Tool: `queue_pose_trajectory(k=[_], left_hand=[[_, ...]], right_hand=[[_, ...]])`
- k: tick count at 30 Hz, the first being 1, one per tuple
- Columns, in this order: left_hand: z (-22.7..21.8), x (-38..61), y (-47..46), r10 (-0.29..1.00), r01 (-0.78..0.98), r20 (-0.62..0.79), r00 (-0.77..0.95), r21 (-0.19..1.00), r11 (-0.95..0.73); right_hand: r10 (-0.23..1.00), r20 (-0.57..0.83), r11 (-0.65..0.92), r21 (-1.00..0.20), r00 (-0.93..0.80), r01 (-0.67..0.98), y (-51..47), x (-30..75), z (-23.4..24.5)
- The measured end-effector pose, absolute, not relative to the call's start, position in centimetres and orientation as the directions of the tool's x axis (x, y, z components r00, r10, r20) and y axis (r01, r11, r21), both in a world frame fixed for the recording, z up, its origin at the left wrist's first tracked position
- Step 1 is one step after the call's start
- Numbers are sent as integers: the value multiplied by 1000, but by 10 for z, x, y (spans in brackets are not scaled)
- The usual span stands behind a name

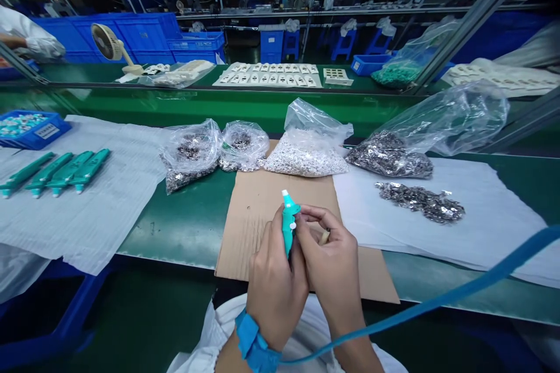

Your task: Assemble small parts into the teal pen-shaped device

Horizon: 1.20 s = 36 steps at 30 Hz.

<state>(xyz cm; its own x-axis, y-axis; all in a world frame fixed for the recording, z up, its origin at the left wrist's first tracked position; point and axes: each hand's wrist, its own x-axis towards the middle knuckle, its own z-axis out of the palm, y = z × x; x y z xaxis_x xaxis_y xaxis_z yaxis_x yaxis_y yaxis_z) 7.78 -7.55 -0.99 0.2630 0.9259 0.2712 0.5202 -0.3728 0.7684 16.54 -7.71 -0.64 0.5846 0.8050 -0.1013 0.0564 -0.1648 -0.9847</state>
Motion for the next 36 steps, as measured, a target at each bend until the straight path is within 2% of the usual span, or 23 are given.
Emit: queue_pose_trajectory(k=[6,10,13,16,25,30,36], left_hand=[[-7,77,-77,908,569,320,269,708,-418],[-8,75,-77,875,594,383,296,644,-483],[-5,74,-76,895,567,337,291,693,-445],[-1,73,-74,918,535,286,275,748,-393],[6,69,-70,912,580,326,248,705,-409],[9,64,-71,920,596,246,305,705,-386],[25,58,-69,931,585,140,338,743,-324]], right_hand=[[817,-95,-164,-984,569,71,-82,170,-3],[840,-154,-164,-986,521,-26,-82,174,-1],[857,-188,-140,-981,479,-135,-81,175,-1],[859,-202,-133,-975,471,-176,-79,174,-2],[837,-221,-151,-973,500,-177,-80,171,3],[850,-217,-155,-974,481,-165,-82,173,-1],[828,-290,-216,-955,480,-205,-83,167,-4]])
